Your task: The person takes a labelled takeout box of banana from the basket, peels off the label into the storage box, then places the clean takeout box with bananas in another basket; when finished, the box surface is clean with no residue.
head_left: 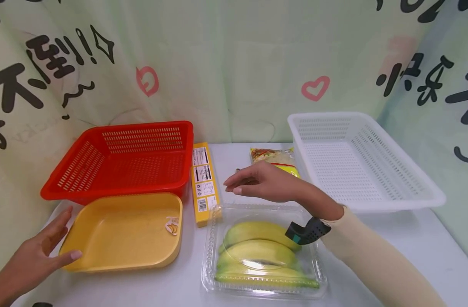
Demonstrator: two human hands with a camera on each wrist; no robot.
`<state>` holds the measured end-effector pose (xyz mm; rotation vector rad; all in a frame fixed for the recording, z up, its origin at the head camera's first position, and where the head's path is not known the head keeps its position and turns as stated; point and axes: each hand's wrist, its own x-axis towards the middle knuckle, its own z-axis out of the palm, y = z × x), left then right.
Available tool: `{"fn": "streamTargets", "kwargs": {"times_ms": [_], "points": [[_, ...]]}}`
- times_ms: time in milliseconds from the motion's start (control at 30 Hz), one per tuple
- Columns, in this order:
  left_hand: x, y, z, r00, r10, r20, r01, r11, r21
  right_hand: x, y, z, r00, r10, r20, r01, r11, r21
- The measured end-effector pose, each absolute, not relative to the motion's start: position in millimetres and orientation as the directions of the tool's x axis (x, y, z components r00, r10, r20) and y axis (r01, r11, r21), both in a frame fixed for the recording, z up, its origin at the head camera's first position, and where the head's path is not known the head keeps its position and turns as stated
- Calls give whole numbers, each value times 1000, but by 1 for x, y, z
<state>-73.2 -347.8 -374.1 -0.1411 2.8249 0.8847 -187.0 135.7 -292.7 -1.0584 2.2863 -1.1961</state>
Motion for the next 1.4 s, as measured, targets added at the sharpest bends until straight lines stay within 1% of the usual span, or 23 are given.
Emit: {"fn": "streamTargets", "kwargs": {"times_ms": [133,200,333,433,600,667,833,967,1100,1167,1200,1267,1400], "points": [[-69,-339,-369,-990,-45,-130,-114,799,591,-183,147,-294,-669,-742,47,-492,395,-776],[-68,-333,-368,-995,-29,-100,-84,791,606,-181,153,-295,-672,-738,54,-496,395,-773],[-67,-320,-366,-998,66,0,50,749,661,-178,165,-297,-692,-719,64,-492,405,-770],[-68,-310,-363,-990,133,46,128,707,696,-175,175,-299,-706,-706,52,-467,409,-784],[-68,-287,-356,-978,201,49,176,685,707,-171,190,-307,-711,-702,48,-443,394,-805],[-67,-278,-354,-974,221,56,196,682,705,-169,195,-311,-717,-693,78,-455,380,-805],[-64,-261,-354,-959,252,125,260,619,741,-160,209,-316,-754,-632,179,-484,350,-802],[-60,-250,-359,-941,281,190,322,566,759,-155,220,-321,-779,-596,196,-481,366,-797],[-59,-238,-363,-935,298,192,334,558,760,-152,230,-329,-795,-579,180,-469,399,-788],[-58,-232,-363,-947,289,138,286,573,768,-151,233,-334,-799,-574,182,-465,397,-792],[-58,-230,-363,-948,291,125,275,560,781,-150,234,-336,-800,-571,185,-462,390,-796],[-57,-224,-363,-957,282,63,215,549,808,-147,235,-340,-804,-565,188,-462,392,-795],[-54,-213,-364,-962,264,-67,70,477,876,-142,234,-346,-803,-565,192,-484,427,-764]]}}
